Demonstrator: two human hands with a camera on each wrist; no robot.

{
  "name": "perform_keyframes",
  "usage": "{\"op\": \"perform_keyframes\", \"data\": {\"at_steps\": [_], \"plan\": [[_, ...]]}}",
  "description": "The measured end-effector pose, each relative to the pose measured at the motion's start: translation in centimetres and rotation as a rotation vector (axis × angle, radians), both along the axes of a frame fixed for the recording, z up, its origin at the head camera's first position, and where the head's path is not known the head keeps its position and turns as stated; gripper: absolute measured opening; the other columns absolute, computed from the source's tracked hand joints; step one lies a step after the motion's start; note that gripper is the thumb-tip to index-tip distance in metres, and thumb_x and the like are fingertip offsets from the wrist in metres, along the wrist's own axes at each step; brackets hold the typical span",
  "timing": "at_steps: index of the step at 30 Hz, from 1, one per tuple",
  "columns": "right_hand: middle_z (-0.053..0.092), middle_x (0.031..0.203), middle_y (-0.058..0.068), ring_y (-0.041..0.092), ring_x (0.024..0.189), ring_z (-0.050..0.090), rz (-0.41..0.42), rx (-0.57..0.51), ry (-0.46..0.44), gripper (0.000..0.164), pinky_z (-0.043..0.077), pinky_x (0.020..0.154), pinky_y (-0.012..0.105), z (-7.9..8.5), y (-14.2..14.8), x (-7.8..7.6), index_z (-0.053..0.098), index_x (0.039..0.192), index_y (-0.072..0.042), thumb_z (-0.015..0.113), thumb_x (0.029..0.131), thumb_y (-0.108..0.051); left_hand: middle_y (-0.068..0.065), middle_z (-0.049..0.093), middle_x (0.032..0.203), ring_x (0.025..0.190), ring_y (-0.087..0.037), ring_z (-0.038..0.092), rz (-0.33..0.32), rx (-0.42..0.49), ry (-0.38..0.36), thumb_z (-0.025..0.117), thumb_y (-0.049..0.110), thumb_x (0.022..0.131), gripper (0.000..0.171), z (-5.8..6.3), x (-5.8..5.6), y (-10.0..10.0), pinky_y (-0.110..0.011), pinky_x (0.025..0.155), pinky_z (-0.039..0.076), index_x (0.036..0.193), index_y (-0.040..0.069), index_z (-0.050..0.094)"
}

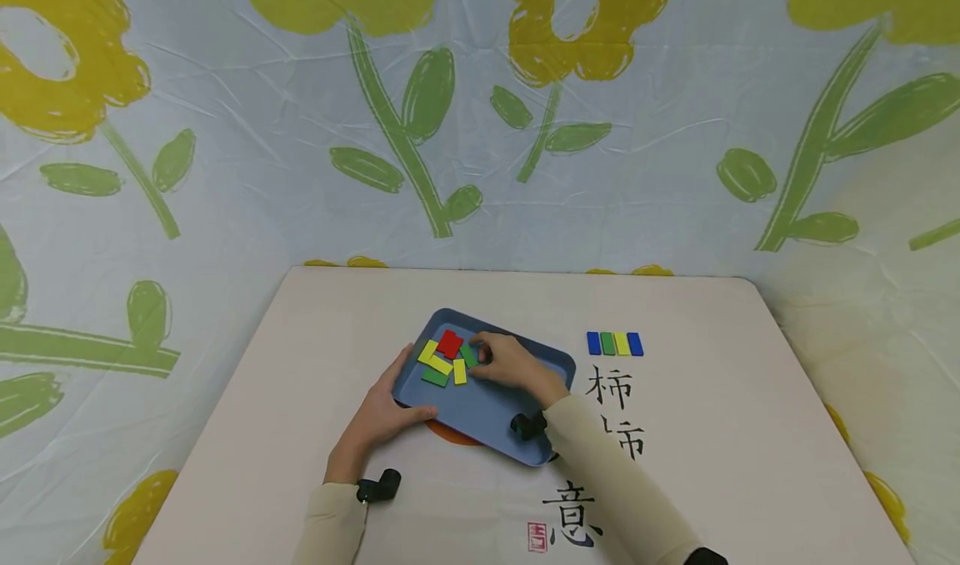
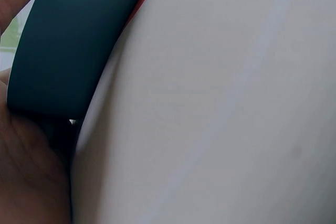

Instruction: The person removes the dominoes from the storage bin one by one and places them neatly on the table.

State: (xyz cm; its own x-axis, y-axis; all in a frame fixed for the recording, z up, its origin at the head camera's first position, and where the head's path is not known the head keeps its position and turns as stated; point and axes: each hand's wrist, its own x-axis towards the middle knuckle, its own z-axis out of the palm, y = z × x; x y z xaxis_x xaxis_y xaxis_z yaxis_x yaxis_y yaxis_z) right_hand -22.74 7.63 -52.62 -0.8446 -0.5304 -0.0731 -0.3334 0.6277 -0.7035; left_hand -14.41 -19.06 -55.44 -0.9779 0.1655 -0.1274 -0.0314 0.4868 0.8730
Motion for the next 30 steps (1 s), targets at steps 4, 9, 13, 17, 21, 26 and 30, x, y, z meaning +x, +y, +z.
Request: {"op": "perform_keyframes", "data": {"at_steps": [4, 9, 13, 17, 21, 26, 30], "plan": [[0.056, 0.085, 0.002, 0.012, 0.071, 0.049, 0.007, 0.006, 0.004, 0.053, 0.039, 0.064, 0.023, 0.07, -0.18, 0.01, 0.061, 0.135, 0.000, 0.080, 0.091, -0.022, -0.006, 0.026, 0.170, 0.154, -0.037, 0.029, -0.005, -0.011, 0.002, 0.091, 0.043, 0.076, 0.114, -0.10, 0.01, 0.01, -0.066, 0.119, 0.031, 0.164, 0.041, 0.019], [0.055, 0.083, 0.002, 0.012, 0.070, 0.048, 0.012, 0.025, 0.017, 0.051, 0.038, 0.064, 0.023, 0.00, -0.37, -0.04, 0.062, 0.134, -0.001, 0.079, 0.091, -0.021, -0.006, 0.026, 0.170, 0.154, -0.038, 0.029, -0.006, -0.019, 0.007, 0.090, 0.044, 0.076, 0.114, -0.06, 0.03, 0.01, -0.066, 0.119, 0.031, 0.164, 0.041, 0.019], [0.054, 0.082, 0.001, 0.012, 0.069, 0.047, 0.006, 0.041, 0.025, 0.047, 0.037, 0.063, 0.023, -0.20, -0.50, -0.08, 0.064, 0.133, -0.003, 0.078, 0.092, -0.022, -0.007, 0.026, 0.170, 0.154, -0.038, 0.029, -0.007, -0.022, 0.008, 0.090, 0.043, 0.076, 0.114, -0.05, -0.01, -0.01, -0.066, 0.119, 0.031, 0.164, 0.039, 0.018], [0.054, 0.082, 0.002, 0.012, 0.069, 0.048, -0.001, 0.047, 0.034, 0.045, 0.038, 0.064, 0.024, -0.32, -0.59, -0.06, 0.065, 0.131, -0.004, 0.077, 0.093, -0.022, -0.007, 0.026, 0.170, 0.153, -0.038, 0.030, -0.008, -0.024, 0.006, 0.090, 0.043, 0.077, 0.114, -0.07, -0.07, -0.04, -0.066, 0.118, 0.032, 0.165, 0.038, 0.018], [0.055, 0.083, 0.002, 0.013, 0.071, 0.048, -0.010, 0.048, 0.034, 0.044, 0.038, 0.064, 0.025, -0.31, -0.61, 0.00, 0.065, 0.131, -0.004, 0.078, 0.093, -0.022, -0.007, 0.026, 0.170, 0.153, -0.038, 0.030, -0.006, -0.022, 0.000, 0.090, 0.043, 0.077, 0.114, -0.09, -0.12, -0.06, -0.065, 0.119, 0.032, 0.165, 0.039, 0.018], [0.055, 0.083, 0.001, 0.012, 0.071, 0.049, -0.008, 0.046, 0.027, 0.044, 0.039, 0.065, 0.025, -0.34, -0.51, -0.04, 0.065, 0.130, -0.005, 0.078, 0.092, -0.024, -0.007, 0.027, 0.170, 0.153, -0.037, 0.030, -0.001, -0.024, -0.001, 0.090, 0.044, 0.076, 0.114, -0.12, -0.12, -0.01, -0.065, 0.119, 0.031, 0.164, 0.041, 0.018], [0.059, 0.086, 0.002, 0.013, 0.075, 0.051, -0.012, 0.042, 0.023, 0.045, 0.043, 0.069, 0.027, -0.15, -0.35, -0.09, 0.066, 0.129, -0.005, 0.080, 0.091, -0.024, -0.007, 0.027, 0.170, 0.154, -0.037, 0.029, 0.000, -0.024, 0.002, 0.091, 0.045, 0.076, 0.114, -0.16, -0.13, 0.00, -0.065, 0.119, 0.031, 0.164, 0.041, 0.018]]}}
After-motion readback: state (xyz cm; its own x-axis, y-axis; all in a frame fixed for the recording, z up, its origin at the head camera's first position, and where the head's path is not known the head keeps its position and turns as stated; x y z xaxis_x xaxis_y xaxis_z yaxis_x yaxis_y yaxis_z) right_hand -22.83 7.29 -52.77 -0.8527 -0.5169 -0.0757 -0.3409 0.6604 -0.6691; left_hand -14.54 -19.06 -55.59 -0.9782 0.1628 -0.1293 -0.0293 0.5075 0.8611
